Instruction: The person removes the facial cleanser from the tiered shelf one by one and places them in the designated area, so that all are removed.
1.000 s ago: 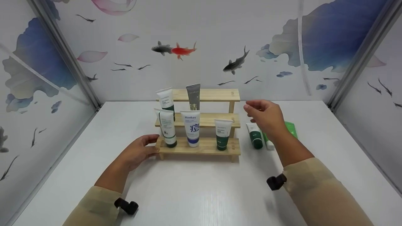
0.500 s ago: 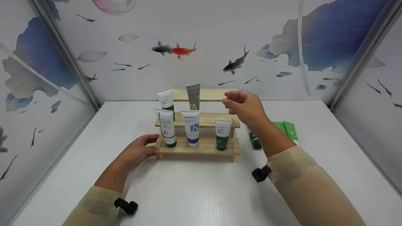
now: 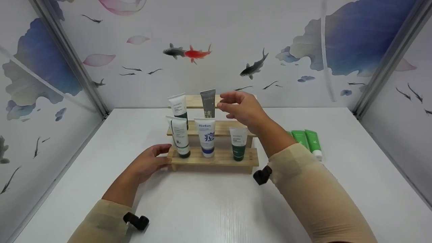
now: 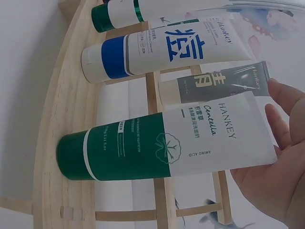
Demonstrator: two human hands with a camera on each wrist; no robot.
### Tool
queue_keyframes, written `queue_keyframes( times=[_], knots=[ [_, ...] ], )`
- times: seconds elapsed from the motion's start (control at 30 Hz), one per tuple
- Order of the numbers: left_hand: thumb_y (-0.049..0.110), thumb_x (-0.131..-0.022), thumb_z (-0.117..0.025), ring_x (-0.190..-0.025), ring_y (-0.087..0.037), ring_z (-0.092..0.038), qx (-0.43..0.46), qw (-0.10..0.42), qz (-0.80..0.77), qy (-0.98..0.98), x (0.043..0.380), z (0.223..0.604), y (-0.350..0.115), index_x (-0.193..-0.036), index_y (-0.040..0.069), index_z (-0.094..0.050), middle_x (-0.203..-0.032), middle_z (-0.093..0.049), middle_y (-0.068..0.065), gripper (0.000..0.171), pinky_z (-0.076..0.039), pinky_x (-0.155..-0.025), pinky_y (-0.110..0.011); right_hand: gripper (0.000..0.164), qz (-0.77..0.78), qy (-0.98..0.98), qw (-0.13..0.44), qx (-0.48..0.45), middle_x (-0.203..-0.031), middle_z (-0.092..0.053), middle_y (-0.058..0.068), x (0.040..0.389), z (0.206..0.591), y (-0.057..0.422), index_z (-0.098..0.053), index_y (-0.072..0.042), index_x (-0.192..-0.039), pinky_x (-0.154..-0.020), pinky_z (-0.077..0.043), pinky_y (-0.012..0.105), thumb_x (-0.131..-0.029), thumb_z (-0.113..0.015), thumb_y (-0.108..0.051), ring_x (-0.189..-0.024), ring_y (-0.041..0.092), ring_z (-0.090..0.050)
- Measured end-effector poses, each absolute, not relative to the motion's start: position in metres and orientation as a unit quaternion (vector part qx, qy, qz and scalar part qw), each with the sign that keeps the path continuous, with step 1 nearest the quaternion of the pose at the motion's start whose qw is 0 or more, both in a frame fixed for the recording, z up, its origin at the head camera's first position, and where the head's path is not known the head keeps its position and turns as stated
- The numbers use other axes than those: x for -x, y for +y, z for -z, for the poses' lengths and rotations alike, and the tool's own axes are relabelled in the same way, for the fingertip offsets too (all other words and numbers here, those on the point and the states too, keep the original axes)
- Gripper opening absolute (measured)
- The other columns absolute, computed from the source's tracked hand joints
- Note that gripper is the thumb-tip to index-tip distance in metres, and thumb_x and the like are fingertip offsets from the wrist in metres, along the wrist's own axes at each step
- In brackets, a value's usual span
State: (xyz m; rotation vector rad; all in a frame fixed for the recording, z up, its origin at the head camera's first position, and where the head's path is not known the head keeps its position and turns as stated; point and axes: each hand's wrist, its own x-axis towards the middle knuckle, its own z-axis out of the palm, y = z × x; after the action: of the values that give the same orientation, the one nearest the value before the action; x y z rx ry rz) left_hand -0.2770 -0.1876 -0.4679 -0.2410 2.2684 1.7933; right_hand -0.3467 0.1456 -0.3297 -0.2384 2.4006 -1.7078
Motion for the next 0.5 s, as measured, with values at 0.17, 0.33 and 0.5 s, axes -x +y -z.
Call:
queue_keyframes(
  times=[0.17,0.33,0.5],
  knots=[
    [0.003,-0.096,-0.069,-0.134,-0.024,-0.063,0.081,0.122,-0.613,0.776,0.2779,0.467,-0.1876,-0.156,0.01,-0.051,-0.159,-0.054,-0.01,0.063,-0.057,-0.11,-0.039,0.044,0.557,0.821,0.103,0.076,-0.142,-0.067,0.004,0.3493,0.3249,0.1425,-0.064,-0.022,-0.144,-0.107,-0.059,0.034,-0.102,-0.074,-0.032,-0.131,0.023,-0.066],
    [0.003,-0.097,-0.069,-0.134,-0.024,-0.063,0.079,0.121,-0.613,0.777,0.2775,0.4664,-0.1884,-0.156,0.009,-0.051,-0.16,-0.053,-0.011,0.063,-0.057,-0.111,-0.039,0.043,0.546,0.828,0.106,0.069,-0.139,-0.068,0.001,0.3502,0.3244,0.1446,-0.064,-0.022,-0.143,-0.102,-0.059,0.031,-0.102,-0.074,-0.033,-0.125,0.019,-0.067],
    [0.006,-0.097,-0.07,-0.134,-0.025,-0.063,0.072,0.12,-0.613,0.777,0.2771,0.468,-0.1891,-0.156,0.008,-0.05,-0.16,-0.053,-0.011,0.062,-0.057,-0.111,-0.04,0.047,0.551,0.825,0.102,0.076,-0.14,-0.068,0.003,0.3507,0.3244,0.147,-0.063,-0.02,-0.144,-0.096,-0.06,0.027,-0.101,-0.075,-0.034,-0.125,0.02,-0.067]
  ],
)
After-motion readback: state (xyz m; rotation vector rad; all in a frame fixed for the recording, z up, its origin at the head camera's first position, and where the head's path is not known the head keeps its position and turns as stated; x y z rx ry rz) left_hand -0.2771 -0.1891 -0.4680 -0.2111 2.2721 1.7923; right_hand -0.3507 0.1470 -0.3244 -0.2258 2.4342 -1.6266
